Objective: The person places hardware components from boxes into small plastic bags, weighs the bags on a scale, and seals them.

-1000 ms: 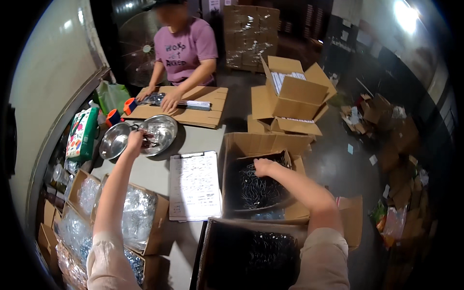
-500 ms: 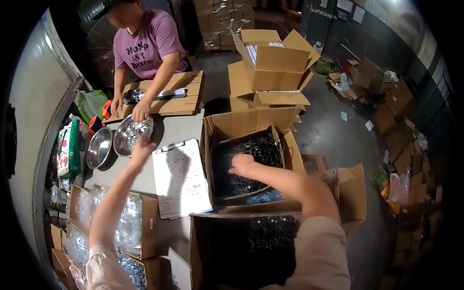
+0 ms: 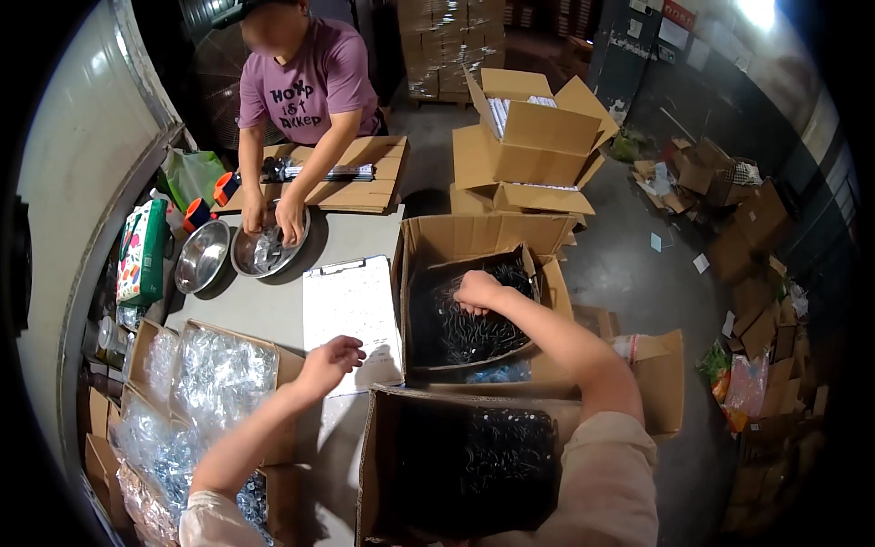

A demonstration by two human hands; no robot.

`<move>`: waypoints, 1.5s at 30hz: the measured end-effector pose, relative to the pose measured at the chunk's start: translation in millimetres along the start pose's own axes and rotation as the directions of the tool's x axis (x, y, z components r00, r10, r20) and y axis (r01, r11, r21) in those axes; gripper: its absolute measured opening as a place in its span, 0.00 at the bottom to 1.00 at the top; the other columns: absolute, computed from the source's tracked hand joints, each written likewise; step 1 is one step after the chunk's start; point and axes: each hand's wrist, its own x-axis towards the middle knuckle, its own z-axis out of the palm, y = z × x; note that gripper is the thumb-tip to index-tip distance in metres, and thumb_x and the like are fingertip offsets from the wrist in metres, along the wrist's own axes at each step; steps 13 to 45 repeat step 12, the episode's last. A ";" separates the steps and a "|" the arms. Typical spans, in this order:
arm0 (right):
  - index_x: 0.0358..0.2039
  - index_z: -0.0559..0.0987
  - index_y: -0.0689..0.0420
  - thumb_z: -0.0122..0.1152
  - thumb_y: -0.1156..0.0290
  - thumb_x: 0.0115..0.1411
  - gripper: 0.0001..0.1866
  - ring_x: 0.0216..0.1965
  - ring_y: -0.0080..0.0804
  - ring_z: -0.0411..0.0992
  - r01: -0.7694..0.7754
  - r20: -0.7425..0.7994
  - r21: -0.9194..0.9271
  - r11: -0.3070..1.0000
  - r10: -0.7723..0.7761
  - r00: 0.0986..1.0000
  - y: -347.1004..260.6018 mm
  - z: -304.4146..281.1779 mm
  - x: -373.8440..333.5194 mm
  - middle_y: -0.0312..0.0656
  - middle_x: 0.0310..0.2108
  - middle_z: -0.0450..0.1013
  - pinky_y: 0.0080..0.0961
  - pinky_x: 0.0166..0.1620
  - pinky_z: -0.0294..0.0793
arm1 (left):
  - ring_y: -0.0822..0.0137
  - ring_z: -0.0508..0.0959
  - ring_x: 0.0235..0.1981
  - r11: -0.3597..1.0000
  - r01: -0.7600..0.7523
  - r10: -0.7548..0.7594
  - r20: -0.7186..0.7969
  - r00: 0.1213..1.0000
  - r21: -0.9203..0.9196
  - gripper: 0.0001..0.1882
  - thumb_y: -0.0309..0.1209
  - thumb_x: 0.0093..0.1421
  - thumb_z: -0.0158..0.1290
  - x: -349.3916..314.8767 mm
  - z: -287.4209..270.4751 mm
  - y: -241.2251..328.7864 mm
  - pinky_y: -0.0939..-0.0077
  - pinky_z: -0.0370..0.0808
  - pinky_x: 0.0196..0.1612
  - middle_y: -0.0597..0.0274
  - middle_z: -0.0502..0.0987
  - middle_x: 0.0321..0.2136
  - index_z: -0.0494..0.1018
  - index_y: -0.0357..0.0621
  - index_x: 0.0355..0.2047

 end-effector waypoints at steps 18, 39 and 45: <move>0.42 0.80 0.64 0.66 0.42 0.52 0.34 0.47 0.52 0.75 0.291 0.107 -0.690 0.662 -0.304 0.947 29.8 100.8 -0.8 0.56 0.43 0.76 0.41 0.51 0.74 | 0.46 0.57 0.63 0.574 -0.151 0.337 -0.064 0.939 0.805 0.35 0.29 0.58 0.49 -53.4 94.8 -43.7 0.51 0.54 0.64 0.43 0.56 0.63 0.51 0.33 0.65; 0.42 0.80 0.64 0.66 0.42 0.52 0.34 0.47 0.52 0.75 0.291 0.107 -0.690 0.662 -0.304 0.947 29.8 100.8 -0.8 0.56 0.43 0.76 0.41 0.51 0.74 | 0.46 0.57 0.63 0.574 -0.151 0.337 -0.064 0.939 0.805 0.35 0.29 0.58 0.49 -53.4 94.8 -43.7 0.51 0.54 0.64 0.43 0.56 0.63 0.51 0.33 0.65; 0.42 0.80 0.64 0.66 0.42 0.52 0.34 0.47 0.52 0.75 0.291 0.107 -0.690 0.662 -0.304 0.947 29.8 100.8 -0.8 0.56 0.43 0.76 0.41 0.51 0.74 | 0.46 0.57 0.63 0.574 -0.151 0.337 -0.064 0.939 0.805 0.35 0.29 0.58 0.49 -53.4 94.8 -43.7 0.51 0.54 0.64 0.43 0.56 0.63 0.51 0.33 0.65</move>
